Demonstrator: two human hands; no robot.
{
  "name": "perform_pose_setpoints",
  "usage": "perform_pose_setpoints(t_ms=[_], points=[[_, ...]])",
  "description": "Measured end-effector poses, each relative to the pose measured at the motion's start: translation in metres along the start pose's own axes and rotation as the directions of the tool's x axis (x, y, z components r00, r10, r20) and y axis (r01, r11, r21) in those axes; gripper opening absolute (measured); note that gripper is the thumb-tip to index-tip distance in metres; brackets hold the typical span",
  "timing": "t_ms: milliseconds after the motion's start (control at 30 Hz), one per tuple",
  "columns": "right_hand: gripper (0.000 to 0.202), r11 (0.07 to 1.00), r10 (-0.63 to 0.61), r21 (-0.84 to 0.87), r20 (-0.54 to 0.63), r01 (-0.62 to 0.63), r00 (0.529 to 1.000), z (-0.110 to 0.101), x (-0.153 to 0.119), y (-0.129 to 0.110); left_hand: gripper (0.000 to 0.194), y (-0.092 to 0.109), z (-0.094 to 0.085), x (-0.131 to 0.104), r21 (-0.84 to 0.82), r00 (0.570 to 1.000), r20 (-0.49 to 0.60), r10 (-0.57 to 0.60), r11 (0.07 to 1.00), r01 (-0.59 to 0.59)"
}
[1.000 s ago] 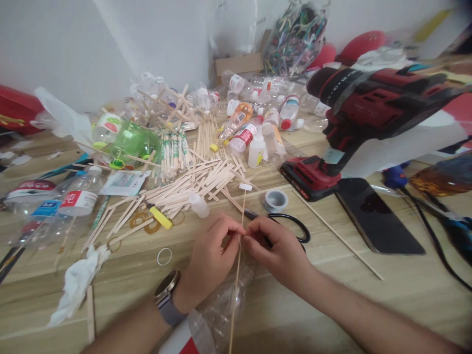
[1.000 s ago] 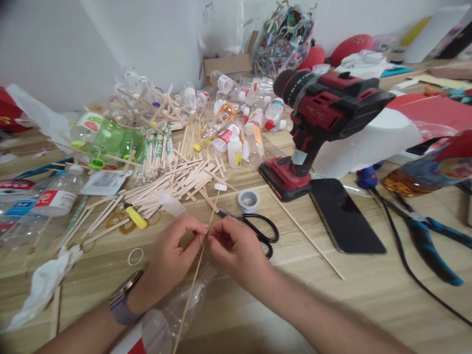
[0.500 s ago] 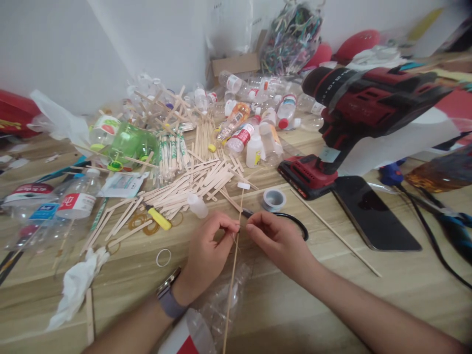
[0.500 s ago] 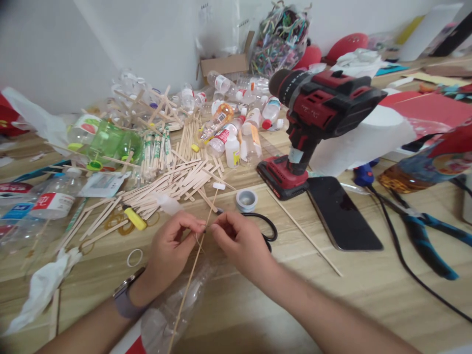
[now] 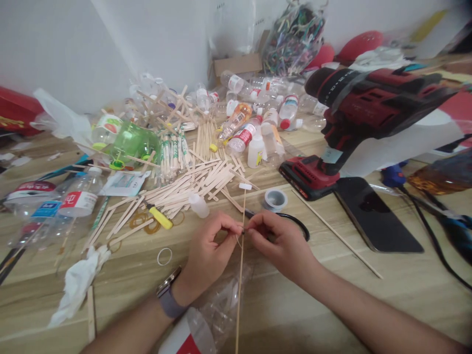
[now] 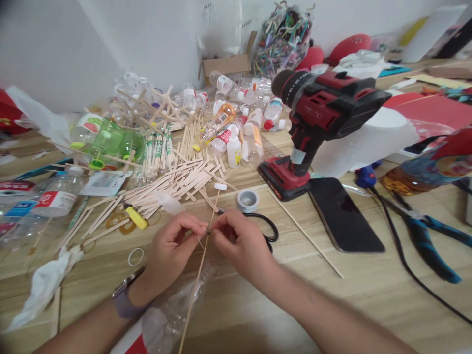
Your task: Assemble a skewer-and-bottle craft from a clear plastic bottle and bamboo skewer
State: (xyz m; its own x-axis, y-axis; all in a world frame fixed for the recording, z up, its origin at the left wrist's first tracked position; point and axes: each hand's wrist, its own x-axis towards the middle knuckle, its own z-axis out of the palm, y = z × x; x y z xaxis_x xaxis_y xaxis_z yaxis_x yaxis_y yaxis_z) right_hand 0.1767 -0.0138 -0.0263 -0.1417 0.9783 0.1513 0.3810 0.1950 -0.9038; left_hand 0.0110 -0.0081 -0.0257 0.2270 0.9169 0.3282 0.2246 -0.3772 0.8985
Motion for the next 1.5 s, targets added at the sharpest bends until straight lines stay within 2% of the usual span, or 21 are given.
perform_pose_setpoints(t_ms=[100,200,300,333,367,467,533,600,733,833,967,1067,1200,1267,1333,1400,1500], points=[[0.008,0.998,-0.024,-0.066,-0.017,0.023,1.0,-0.004,0.001,0.0,0.013,0.001,-0.002,0.002,-0.032,0.996,-0.057,-0.067,0.997,0.065],[0.007,0.99,-0.038,-0.137,-0.023,0.035,0.999,-0.008,0.001,-0.001,0.008,0.0,-0.005,0.004,-0.049,0.974,-0.143,-0.176,0.984,0.171],[0.008,0.99,-0.047,-0.136,-0.013,0.045,0.999,-0.011,0.002,-0.001,0.005,0.001,-0.007,0.006,0.006,0.963,-0.163,-0.215,0.976,0.219],[0.008,0.993,-0.045,-0.11,-0.012,0.044,0.999,-0.011,0.003,-0.001,0.002,0.002,-0.007,0.006,0.05,0.966,-0.149,-0.211,0.974,0.22],[0.008,0.997,-0.044,-0.067,-0.014,0.043,0.999,-0.011,0.004,-0.001,0.007,0.003,-0.007,0.006,0.105,0.972,-0.122,-0.201,0.971,0.214],[0.009,0.987,-0.018,0.159,-0.021,0.021,1.0,-0.011,0.005,0.0,0.023,0.007,-0.008,0.007,0.266,0.988,0.036,-0.153,0.954,0.138],[0.011,0.937,0.043,0.347,0.002,-0.041,0.999,-0.01,0.006,0.0,0.024,0.009,-0.008,0.008,0.329,0.978,0.15,-0.142,0.94,0.086],[0.013,0.837,0.124,0.529,0.069,-0.141,0.99,-0.009,0.005,-0.001,0.02,0.01,-0.008,0.01,0.371,0.959,0.233,-0.163,0.926,0.068],[0.014,0.619,0.194,0.735,0.197,-0.276,0.961,-0.006,0.004,-0.003,0.018,0.014,-0.011,0.013,0.346,0.922,0.314,-0.225,0.932,0.109],[0.014,0.576,0.223,0.754,0.228,-0.317,0.948,-0.004,0.005,-0.003,0.019,0.015,-0.014,0.015,0.225,0.901,0.343,-0.266,0.954,0.197],[0.013,0.576,0.232,0.751,0.228,-0.322,0.946,-0.003,0.005,-0.001,0.022,0.012,-0.017,0.013,0.054,0.9,0.35,-0.26,0.965,0.258],[0.012,0.597,0.238,0.736,0.217,-0.319,0.947,-0.002,0.004,0.001,0.026,0.007,-0.015,0.01,-0.116,0.901,0.321,-0.293,0.932,0.344],[0.012,0.623,0.205,0.717,0.236,-0.313,0.95,-0.001,0.003,0.003,0.023,0.006,-0.011,0.008,-0.374,0.848,0.375,-0.375,0.776,0.509],[0.012,0.634,0.179,0.714,0.24,-0.298,0.954,-0.001,0.003,0.003,0.021,0.007,-0.01,0.008,-0.443,0.806,0.436,-0.399,0.685,0.579],[0.013,0.67,0.156,0.685,0.248,-0.287,0.956,-0.001,0.003,0.001,0.021,0.007,-0.009,0.009,-0.47,0.787,0.466,-0.405,0.64,0.607],[0.015,0.724,0.141,0.629,0.265,-0.282,0.954,-0.002,0.002,-0.002,0.022,0.008,-0.008,0.01,-0.453,0.797,0.452,-0.401,0.666,0.593],[0.016,0.792,0.134,0.547,0.278,-0.271,0.951,-0.002,-0.001,-0.006,0.024,0.008,-0.007,0.011,-0.369,0.821,0.413,-0.394,0.752,0.547]])
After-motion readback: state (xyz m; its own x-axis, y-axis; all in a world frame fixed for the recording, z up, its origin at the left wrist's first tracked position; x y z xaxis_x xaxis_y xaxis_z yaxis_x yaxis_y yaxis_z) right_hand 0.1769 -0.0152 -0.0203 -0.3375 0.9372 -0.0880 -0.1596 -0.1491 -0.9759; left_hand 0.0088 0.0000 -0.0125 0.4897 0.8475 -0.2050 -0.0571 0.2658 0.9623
